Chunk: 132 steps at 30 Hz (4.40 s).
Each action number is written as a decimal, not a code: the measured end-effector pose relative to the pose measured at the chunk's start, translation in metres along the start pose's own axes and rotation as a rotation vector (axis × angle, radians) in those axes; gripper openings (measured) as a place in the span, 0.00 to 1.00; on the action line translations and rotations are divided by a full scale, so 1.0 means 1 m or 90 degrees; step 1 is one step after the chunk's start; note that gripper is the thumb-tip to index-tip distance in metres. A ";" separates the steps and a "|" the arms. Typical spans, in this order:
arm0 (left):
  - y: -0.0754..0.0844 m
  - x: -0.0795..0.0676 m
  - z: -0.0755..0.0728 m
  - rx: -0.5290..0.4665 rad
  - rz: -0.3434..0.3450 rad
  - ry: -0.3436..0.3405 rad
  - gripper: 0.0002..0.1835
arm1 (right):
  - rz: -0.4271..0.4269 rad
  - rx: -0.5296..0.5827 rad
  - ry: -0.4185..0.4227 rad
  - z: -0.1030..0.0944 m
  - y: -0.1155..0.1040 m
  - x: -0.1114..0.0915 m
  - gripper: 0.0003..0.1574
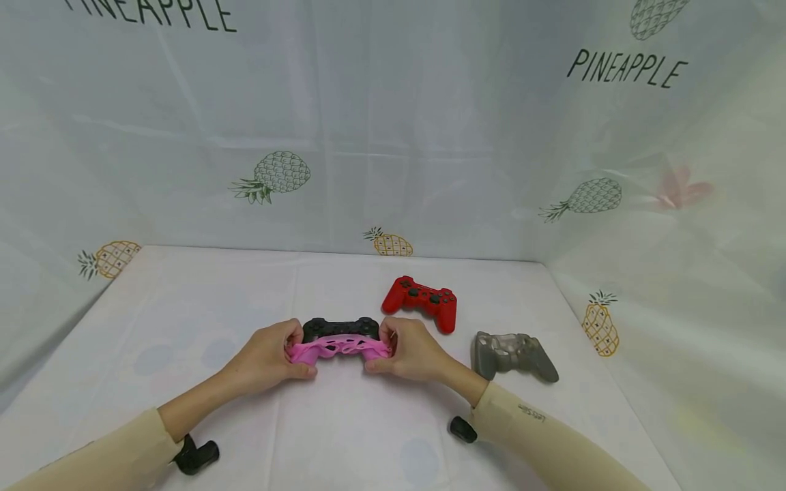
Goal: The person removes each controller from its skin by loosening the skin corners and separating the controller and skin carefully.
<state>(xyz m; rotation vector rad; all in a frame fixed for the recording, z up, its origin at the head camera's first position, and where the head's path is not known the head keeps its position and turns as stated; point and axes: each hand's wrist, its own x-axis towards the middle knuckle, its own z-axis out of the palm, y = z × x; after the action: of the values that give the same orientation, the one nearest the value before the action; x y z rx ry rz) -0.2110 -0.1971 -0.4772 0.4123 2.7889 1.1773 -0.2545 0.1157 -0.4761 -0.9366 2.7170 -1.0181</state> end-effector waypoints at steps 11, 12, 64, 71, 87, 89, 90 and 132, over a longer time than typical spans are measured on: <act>-0.003 0.004 -0.001 0.019 0.006 0.019 0.31 | 0.011 -0.009 -0.001 0.001 -0.001 0.006 0.29; -0.004 0.004 -0.001 0.021 0.005 0.020 0.31 | 0.010 -0.009 -0.001 0.001 -0.001 0.006 0.29; -0.013 -0.001 -0.008 0.013 0.040 -0.023 0.26 | 0.003 -0.010 -0.024 -0.002 0.001 0.004 0.29; -0.014 -0.003 -0.009 0.017 0.029 -0.018 0.26 | 0.002 -0.020 -0.015 0.002 -0.001 0.006 0.29; -0.018 -0.004 -0.010 0.033 0.024 0.003 0.24 | -0.006 -0.039 -0.017 0.007 -0.003 0.012 0.27; -0.018 -0.003 -0.010 0.039 0.024 0.006 0.23 | -0.008 -0.043 -0.015 0.008 -0.003 0.013 0.27; -0.017 -0.003 -0.011 0.040 0.022 0.005 0.23 | -0.008 -0.047 -0.013 0.008 -0.003 0.013 0.27; -0.016 0.001 -0.023 0.129 0.079 0.003 0.20 | -0.004 -0.040 -0.023 0.007 -0.005 0.023 0.26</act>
<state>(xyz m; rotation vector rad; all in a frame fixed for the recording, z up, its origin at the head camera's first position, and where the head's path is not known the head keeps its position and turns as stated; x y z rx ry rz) -0.2200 -0.2231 -0.4722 0.6064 2.9358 0.9190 -0.2686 0.0950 -0.4755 -0.9638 2.7334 -0.9116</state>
